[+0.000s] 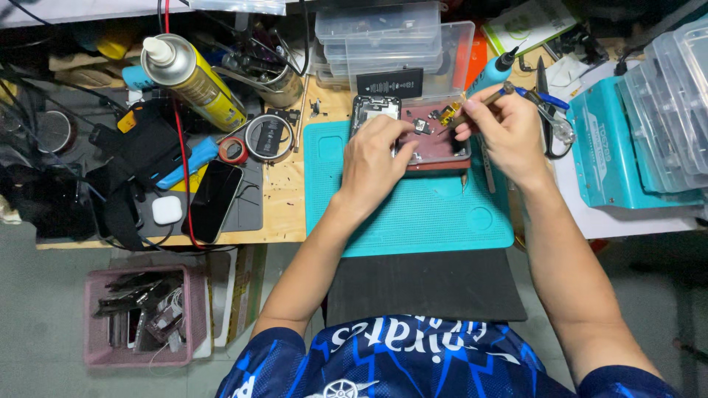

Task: The person repairs a smartphone at a workbench. They use a screwdriver to unscrew and remove internal components from the opened phone, handle small parts and a flex cable, reposition the phone repeatedly, and continue working on the internals with the screwdriver throughout the episode.

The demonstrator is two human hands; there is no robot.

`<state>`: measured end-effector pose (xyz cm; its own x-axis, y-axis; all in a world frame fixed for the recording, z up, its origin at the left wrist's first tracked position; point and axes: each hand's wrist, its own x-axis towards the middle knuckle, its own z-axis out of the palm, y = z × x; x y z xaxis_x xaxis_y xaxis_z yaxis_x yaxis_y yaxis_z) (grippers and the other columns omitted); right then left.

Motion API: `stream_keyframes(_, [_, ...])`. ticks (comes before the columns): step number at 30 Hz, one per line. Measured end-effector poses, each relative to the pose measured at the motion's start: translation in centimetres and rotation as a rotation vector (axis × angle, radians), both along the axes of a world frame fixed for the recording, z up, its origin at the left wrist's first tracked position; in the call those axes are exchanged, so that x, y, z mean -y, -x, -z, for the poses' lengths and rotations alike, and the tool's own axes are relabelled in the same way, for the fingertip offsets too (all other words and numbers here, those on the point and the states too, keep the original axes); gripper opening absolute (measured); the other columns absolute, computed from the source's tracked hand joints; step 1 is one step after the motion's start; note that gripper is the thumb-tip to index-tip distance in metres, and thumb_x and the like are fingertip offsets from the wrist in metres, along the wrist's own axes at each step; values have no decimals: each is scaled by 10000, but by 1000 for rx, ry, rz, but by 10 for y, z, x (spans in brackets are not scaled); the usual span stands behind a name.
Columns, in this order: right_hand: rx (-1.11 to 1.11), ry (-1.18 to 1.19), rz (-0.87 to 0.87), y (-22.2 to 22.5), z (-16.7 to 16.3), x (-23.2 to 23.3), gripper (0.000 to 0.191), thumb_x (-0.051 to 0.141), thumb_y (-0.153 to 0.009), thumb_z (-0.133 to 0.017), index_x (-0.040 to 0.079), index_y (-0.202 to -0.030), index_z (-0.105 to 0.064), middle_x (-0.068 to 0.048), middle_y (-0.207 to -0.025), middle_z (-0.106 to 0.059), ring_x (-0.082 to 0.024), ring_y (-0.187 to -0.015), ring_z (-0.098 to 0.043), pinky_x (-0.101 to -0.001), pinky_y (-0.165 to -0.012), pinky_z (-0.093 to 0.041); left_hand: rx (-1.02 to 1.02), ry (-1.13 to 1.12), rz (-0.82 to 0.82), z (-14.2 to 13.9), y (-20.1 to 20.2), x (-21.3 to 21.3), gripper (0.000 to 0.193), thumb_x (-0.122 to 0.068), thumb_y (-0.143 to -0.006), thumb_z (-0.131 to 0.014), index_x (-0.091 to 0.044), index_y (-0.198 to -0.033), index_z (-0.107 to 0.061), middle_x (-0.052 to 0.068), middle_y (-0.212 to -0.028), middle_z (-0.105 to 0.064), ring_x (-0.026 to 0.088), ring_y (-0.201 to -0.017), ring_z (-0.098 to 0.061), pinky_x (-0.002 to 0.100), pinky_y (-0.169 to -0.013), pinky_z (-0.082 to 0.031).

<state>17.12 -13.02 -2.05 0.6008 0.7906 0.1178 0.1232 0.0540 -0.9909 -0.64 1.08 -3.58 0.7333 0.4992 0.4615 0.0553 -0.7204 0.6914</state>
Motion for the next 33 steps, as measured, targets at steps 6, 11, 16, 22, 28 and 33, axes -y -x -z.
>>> stream_keyframes(6, [-71, -211, -67, -5, -9, 9, 194, 131, -1143, -570, -59, -1126, -608, -183, -1070, -708, -212, -876, -725, -334, -811, -628, 96, 304, 103, -3, -11, 11, 255, -159, -832, -845, -39, -1033, -744, 46, -866, -727, 91, -667, -631, 266, -630, -535])
stream_keyframes(11, [-75, -295, -88, 0, -13, 14, 188, 122, -1153, -577, -64, -1141, -602, -197, -1090, -703, -217, -864, -722, -349, -826, -629, 129, 561, 130, -7, -14, 17, 200, -159, -866, -825, -18, -1000, -779, -8, -770, -702, 22, -670, -532, 215, -590, -455])
stream_keyframes(16, [-26, -294, -80, 4, -15, 14, 173, 107, -1151, -580, -64, -1143, -603, -197, -1105, -701, -217, -864, -723, -346, -833, -628, 117, 628, 87, -8, -15, 18, 154, -146, -893, -797, -17, -978, -792, -10, -720, -677, 14, -652, -534, 213, -568, -436])
stream_keyframes(22, [37, -251, -61, 8, -22, 13, 152, 90, -1139, -584, -61, -1138, -602, -180, -1097, -707, -219, -896, -732, -335, -832, -632, 205, 459, 74, -10, -13, 16, 135, -115, -904, -770, -26, -1005, -784, 41, -825, -746, 68, -687, -636, 243, -614, -506])
stream_keyframes(28, [108, -211, -51, 13, -30, 6, 121, 14, -1075, -632, -60, -1162, -591, -146, -1117, -689, -191, -943, -715, -312, -870, -619, 219, 328, -4, -13, -6, 4, 107, -87, -919, -751, -39, -1009, -785, 71, -877, -753, 114, -714, -685, 259, -629, -514])
stream_keyframes(33, [624, -22, 39, 11, -33, -18, 87, 44, -1067, -672, -21, -1125, -675, -144, -1019, -698, -199, -899, -692, -313, -799, -558, 247, 260, -84, -19, 5, -10, 104, -72, -911, -762, -34, -1006, -779, 67, -915, -759, 117, -698, -674, 256, -636, -520])
